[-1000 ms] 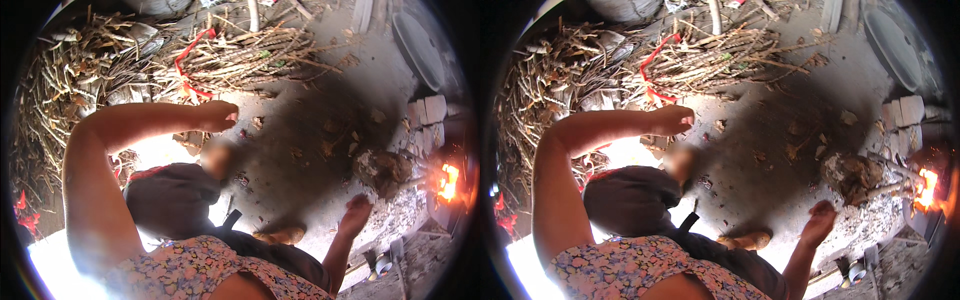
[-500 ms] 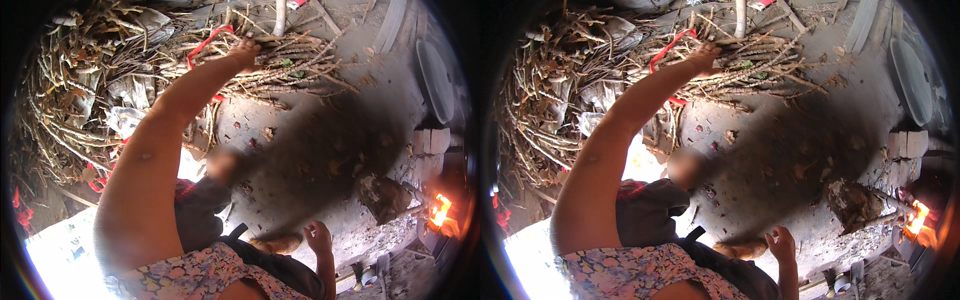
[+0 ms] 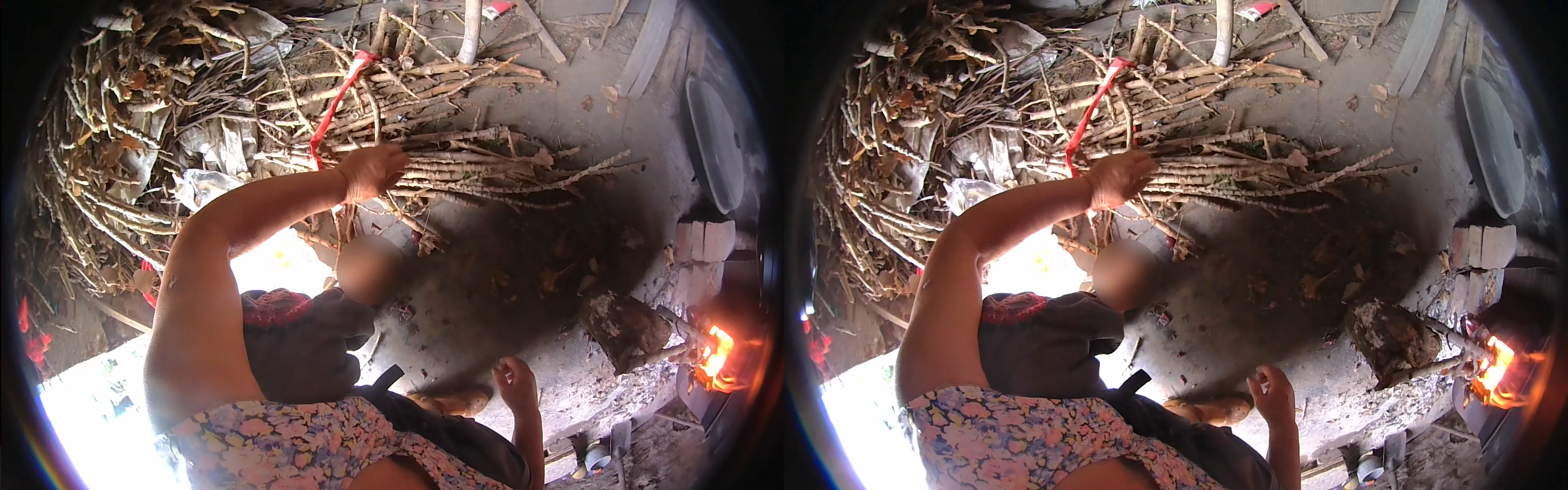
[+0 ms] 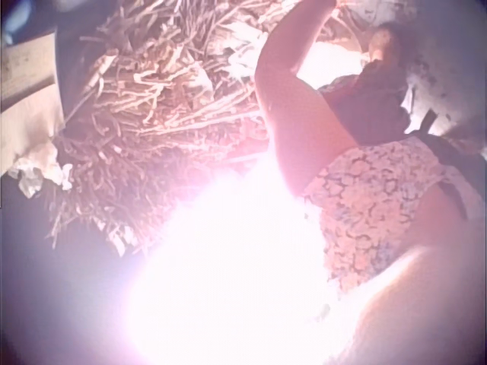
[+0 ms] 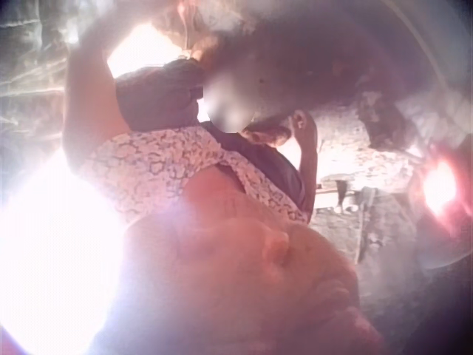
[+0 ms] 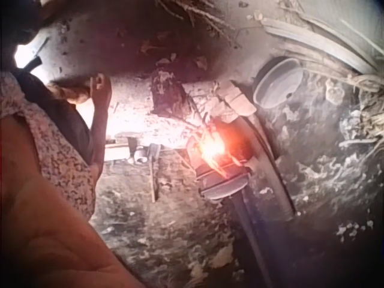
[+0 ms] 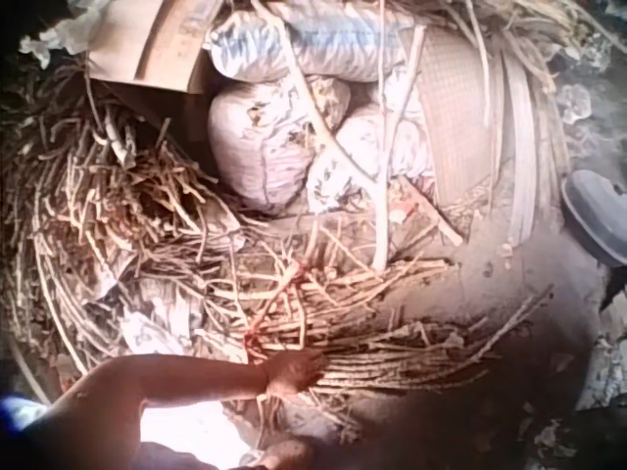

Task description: The person shells peanuts by hand, then stands up to tend a wood-fired stove, adjusting burning sticks and using a tool inside a large pot.

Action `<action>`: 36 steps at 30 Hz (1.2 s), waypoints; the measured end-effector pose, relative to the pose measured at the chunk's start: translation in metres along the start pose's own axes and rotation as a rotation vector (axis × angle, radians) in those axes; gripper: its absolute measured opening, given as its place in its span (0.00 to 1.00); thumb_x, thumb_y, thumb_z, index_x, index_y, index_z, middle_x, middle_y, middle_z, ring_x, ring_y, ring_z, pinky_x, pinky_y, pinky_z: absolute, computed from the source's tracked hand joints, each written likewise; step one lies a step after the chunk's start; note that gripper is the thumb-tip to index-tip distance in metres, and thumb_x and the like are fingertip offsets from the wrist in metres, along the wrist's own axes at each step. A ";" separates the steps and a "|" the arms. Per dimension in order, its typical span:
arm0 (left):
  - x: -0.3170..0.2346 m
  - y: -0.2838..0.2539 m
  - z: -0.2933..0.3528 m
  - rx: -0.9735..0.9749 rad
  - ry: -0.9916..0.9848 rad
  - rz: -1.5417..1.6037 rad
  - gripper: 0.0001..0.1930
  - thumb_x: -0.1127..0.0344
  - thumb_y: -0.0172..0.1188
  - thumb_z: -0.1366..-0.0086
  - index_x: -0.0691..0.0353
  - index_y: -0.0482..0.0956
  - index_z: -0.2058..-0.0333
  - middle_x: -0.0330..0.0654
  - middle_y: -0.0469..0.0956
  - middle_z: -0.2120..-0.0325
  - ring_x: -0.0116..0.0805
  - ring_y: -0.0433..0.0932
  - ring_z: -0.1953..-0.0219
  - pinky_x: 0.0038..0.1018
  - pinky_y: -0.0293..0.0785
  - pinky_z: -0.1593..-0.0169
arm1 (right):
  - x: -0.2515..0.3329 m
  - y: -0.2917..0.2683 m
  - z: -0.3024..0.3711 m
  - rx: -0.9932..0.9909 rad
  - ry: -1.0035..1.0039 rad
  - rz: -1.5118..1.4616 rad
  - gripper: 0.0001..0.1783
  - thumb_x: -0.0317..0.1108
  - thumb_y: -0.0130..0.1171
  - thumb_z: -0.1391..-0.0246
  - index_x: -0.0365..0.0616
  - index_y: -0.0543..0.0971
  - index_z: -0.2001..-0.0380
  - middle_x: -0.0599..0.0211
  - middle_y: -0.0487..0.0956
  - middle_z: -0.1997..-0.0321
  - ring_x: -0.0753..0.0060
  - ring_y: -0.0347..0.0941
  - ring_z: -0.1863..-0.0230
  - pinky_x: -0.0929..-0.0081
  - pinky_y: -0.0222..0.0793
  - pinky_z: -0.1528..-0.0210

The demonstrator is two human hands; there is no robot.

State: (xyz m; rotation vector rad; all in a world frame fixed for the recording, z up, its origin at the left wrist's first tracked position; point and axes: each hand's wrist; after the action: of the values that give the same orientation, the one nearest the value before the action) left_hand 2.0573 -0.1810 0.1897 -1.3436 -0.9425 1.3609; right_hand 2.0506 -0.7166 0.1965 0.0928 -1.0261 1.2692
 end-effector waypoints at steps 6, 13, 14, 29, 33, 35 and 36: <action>0.057 -0.015 -0.117 -0.238 -0.391 -0.163 0.17 0.69 0.41 0.32 0.58 0.66 0.45 0.50 0.69 0.46 0.47 0.73 0.49 0.37 0.72 0.44 | 0.004 0.006 0.004 0.063 0.028 -0.029 0.14 0.32 0.64 0.52 0.39 0.76 0.62 0.60 0.78 0.65 0.67 0.76 0.66 0.72 0.73 0.66; 0.085 -0.021 -0.149 0.114 -0.673 -0.109 0.20 0.70 0.46 0.39 0.55 0.68 0.46 0.49 0.72 0.48 0.51 0.72 0.47 0.41 0.68 0.47 | 0.006 0.003 0.005 -0.015 0.051 -0.027 0.14 0.32 0.63 0.52 0.39 0.76 0.61 0.59 0.78 0.65 0.66 0.77 0.65 0.71 0.73 0.65; 0.084 -0.021 -0.143 0.123 -0.663 -0.069 0.16 0.70 0.45 0.38 0.56 0.70 0.52 0.48 0.74 0.50 0.51 0.72 0.48 0.42 0.68 0.47 | 0.002 0.006 0.006 -0.035 0.059 -0.040 0.14 0.32 0.64 0.52 0.40 0.77 0.62 0.60 0.78 0.65 0.65 0.77 0.65 0.71 0.73 0.66; -0.036 -0.057 -0.045 -0.020 0.129 -0.212 0.24 0.74 0.57 0.46 0.55 0.72 0.48 0.41 0.75 0.54 0.39 0.71 0.48 0.38 0.61 0.41 | 0.060 -0.038 -0.039 -0.039 -0.155 -0.107 0.12 0.31 0.60 0.47 0.38 0.75 0.60 0.61 0.77 0.67 0.64 0.75 0.65 0.72 0.72 0.63; -0.070 -0.041 -0.036 0.077 0.330 -0.180 0.18 0.67 0.59 0.49 0.55 0.72 0.57 0.38 0.73 0.66 0.36 0.72 0.58 0.36 0.66 0.54 | 0.089 -0.055 -0.060 -0.162 -0.133 -0.388 0.11 0.29 0.54 0.42 0.36 0.74 0.57 0.63 0.78 0.63 0.69 0.75 0.63 0.74 0.72 0.60; -0.088 -0.026 -0.019 0.012 0.507 -0.145 0.15 0.64 0.59 0.49 0.54 0.72 0.61 0.35 0.71 0.71 0.33 0.71 0.63 0.33 0.66 0.62 | 0.113 -0.062 -0.071 -0.191 -0.286 -0.328 0.11 0.28 0.52 0.41 0.37 0.74 0.56 0.64 0.78 0.62 0.71 0.75 0.63 0.75 0.72 0.60; -0.099 -0.021 -0.019 -0.034 0.576 -0.177 0.09 0.61 0.57 0.47 0.52 0.72 0.67 0.32 0.70 0.74 0.32 0.72 0.66 0.31 0.67 0.63 | 0.121 -0.064 -0.078 -0.206 -0.406 -0.235 0.12 0.29 0.53 0.42 0.37 0.74 0.56 0.64 0.78 0.62 0.71 0.75 0.63 0.76 0.72 0.60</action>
State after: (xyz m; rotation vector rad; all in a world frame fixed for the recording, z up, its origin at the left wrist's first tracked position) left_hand 2.0705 -0.2739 0.2321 -1.5221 -0.6687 0.7578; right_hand 2.1404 -0.6053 0.2618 0.3130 -1.4442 0.9426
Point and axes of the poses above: each hand's wrist, its own z-axis away from the middle knuckle, its own y-axis out of the palm, x = y × z
